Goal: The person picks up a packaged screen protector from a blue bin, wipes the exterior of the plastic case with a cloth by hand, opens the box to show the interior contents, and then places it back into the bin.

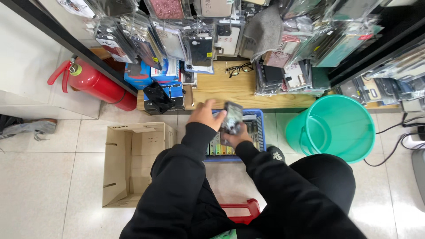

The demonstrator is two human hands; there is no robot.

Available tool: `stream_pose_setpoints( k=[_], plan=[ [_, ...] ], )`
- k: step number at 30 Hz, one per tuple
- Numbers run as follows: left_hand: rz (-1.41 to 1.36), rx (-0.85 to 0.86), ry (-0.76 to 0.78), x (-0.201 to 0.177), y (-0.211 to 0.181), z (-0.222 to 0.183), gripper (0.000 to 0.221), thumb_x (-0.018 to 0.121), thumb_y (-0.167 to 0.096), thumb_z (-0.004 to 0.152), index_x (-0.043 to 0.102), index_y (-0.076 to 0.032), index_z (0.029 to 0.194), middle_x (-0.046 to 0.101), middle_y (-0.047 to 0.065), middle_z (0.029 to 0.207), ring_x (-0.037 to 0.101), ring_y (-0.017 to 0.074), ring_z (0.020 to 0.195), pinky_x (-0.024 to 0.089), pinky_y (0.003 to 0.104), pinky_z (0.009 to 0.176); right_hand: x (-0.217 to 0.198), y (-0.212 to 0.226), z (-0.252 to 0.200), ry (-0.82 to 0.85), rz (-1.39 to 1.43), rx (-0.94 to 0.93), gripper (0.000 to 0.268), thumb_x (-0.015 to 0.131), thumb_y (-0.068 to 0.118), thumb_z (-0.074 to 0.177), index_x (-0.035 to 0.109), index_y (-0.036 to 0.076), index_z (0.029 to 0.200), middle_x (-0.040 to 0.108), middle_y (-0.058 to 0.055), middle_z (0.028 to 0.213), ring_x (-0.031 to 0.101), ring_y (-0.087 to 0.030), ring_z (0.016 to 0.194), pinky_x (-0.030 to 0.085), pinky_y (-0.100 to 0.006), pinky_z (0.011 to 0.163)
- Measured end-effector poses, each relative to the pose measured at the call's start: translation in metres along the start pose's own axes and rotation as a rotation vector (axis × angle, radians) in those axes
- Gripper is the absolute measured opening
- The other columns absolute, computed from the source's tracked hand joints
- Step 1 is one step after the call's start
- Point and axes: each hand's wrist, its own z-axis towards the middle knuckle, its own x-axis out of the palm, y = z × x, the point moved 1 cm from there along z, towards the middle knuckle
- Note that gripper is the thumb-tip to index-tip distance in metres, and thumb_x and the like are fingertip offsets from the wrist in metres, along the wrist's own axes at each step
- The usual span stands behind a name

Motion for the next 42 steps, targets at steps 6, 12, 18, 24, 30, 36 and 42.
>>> stream_pose_setpoints(
  k=[6,12,18,24,30,36,42],
  plan=[
    [-0.736,0.065,-0.098,-0.037,-0.026,-0.021,0.083,0.057,-0.054,0.094,0.019,-0.014,0.156,0.034,0.028,0.148,0.037,0.043,0.138,0.036,0.054,0.111,-0.063,0.125,-0.087,0.08,-0.087,-0.378,0.102,0.091,0.032,0.06,0.041,0.017,0.148,0.056,-0.025,0.134,0.059,-0.039,0.119,0.05,-0.046,0.102],
    [-1.423,0.606,0.089,0.003,-0.029,0.006,0.108,0.085,-0.03,0.074,0.016,-0.01,0.154,0.048,0.028,0.13,0.053,0.0423,0.119,0.048,0.06,0.097,-0.099,0.146,-0.108,0.319,0.055,-0.821,0.108,0.092,0.023,0.059,0.034,-0.001,0.146,0.046,-0.035,0.137,0.051,-0.051,0.122,0.044,-0.061,0.101],
    [-2.229,0.82,0.004,0.0,0.013,0.011,0.059,0.065,-0.011,0.096,0.037,0.006,0.145,0.044,0.027,0.144,0.047,0.037,0.126,0.041,0.051,0.109,-0.121,0.127,-0.098,0.331,0.094,-0.962,0.066,0.072,0.035,0.084,0.052,0.002,0.137,0.048,-0.026,0.143,0.053,-0.047,0.123,0.048,-0.059,0.096],
    [-1.195,0.908,-0.59,-0.028,0.007,-0.023,0.112,0.094,-0.033,0.053,0.035,0.005,0.141,0.057,0.022,0.121,0.058,0.0253,0.11,0.049,0.049,0.098,-0.143,0.09,-0.046,-0.014,-0.227,-0.801,0.032,0.077,0.024,0.081,0.072,0.01,0.11,0.074,-0.012,0.099,0.073,-0.029,0.09,0.061,-0.036,0.072],
    [-0.797,0.619,-0.868,-0.022,0.008,-0.013,0.122,0.071,-0.074,0.071,0.022,0.003,0.152,0.033,0.029,0.151,0.029,0.0287,0.141,0.019,0.047,0.122,-0.125,0.096,-0.066,0.056,-0.372,-0.956,0.032,0.072,0.035,0.087,0.074,0.011,0.108,0.075,-0.012,0.091,0.074,-0.027,0.081,0.062,-0.038,0.068],
    [-2.075,0.208,-0.264,0.021,0.0,0.005,0.073,0.055,-0.053,0.092,0.028,-0.018,0.15,0.053,0.042,0.122,0.059,0.0579,0.106,0.052,0.067,0.091,-0.112,0.092,-0.065,0.126,-0.432,-1.06,0.033,0.073,0.028,0.086,0.07,0.007,0.111,0.074,-0.013,0.088,0.073,-0.031,0.081,0.06,-0.041,0.069],
    [-2.471,-0.126,-0.024,-0.016,-0.035,-0.021,0.08,0.065,-0.059,0.083,0.049,0.0,0.135,0.049,0.036,0.135,0.051,0.0546,0.119,0.042,0.071,0.095,-0.107,0.101,-0.093,0.098,-0.381,-1.057,0.055,0.074,0.025,0.085,0.056,0.01,0.134,0.075,-0.01,0.088,0.074,-0.028,0.08,0.06,-0.039,0.071]
  ],
)
